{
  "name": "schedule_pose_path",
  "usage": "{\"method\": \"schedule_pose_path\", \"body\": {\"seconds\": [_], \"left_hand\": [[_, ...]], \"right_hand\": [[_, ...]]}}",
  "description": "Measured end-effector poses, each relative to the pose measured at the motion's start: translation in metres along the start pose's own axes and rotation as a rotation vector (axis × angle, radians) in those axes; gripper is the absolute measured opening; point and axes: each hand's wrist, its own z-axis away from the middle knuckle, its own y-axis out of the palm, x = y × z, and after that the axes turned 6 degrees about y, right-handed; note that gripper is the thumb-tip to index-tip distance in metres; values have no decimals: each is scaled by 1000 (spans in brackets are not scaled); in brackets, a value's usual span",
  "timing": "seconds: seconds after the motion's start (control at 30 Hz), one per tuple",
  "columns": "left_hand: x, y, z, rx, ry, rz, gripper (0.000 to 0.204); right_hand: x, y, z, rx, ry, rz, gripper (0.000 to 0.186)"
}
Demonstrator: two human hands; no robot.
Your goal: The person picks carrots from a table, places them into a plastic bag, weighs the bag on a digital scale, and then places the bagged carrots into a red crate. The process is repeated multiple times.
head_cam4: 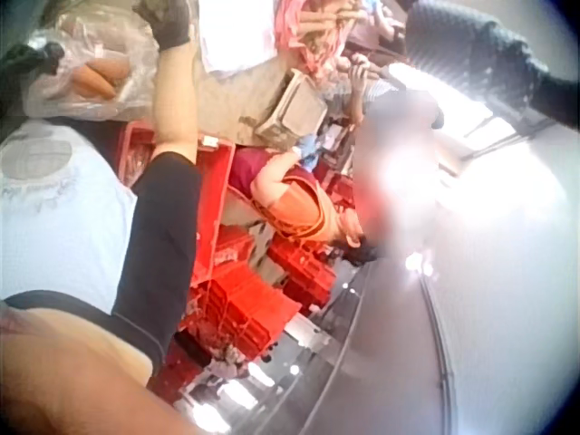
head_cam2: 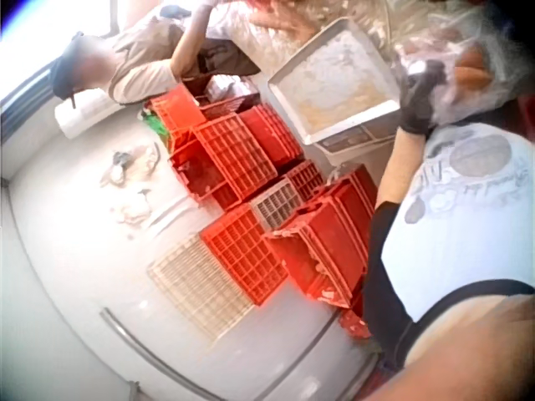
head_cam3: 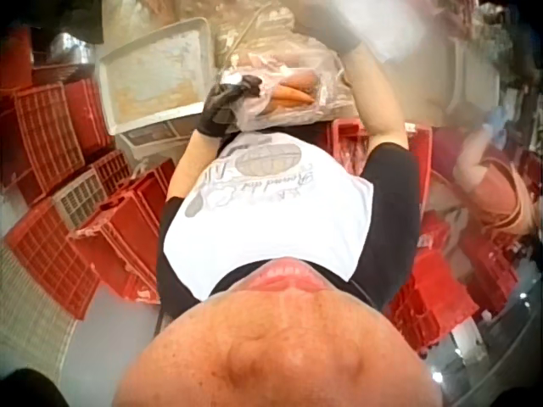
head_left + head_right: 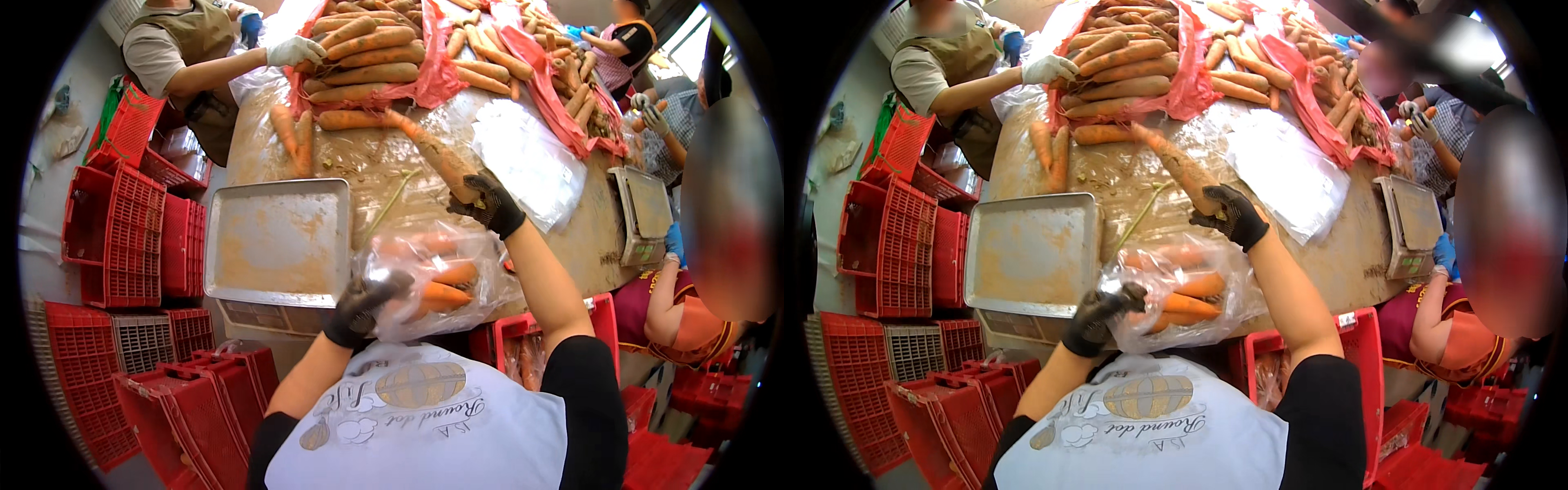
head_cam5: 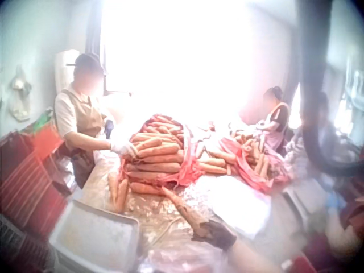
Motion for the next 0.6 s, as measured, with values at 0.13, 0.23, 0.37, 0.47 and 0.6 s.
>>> {"method": "schedule_pose_path", "body": {"seconds": [0.13, 0.23, 0.37, 0.47, 0.6], "left_hand": [[-13, 49, -27, 200, 60, 209, 33], [-7, 61, -48, 263, -9, 208, 38], [24, 45, -57, 197, 139, -189, 34], [21, 38, -49, 61, -52, -56, 33], [15, -6, -28, 255, 551, -867, 27]], "right_hand": [[-6, 10, 60, -68, -327, 155, 45], [-23, -6, 83, 51, -258, -254, 48], [-50, -35, 82, -173, -535, 273, 60], [-63, -39, 74, -248, -605, 462, 67], [-45, 11, 89, 118, -32, -431, 59]]}}
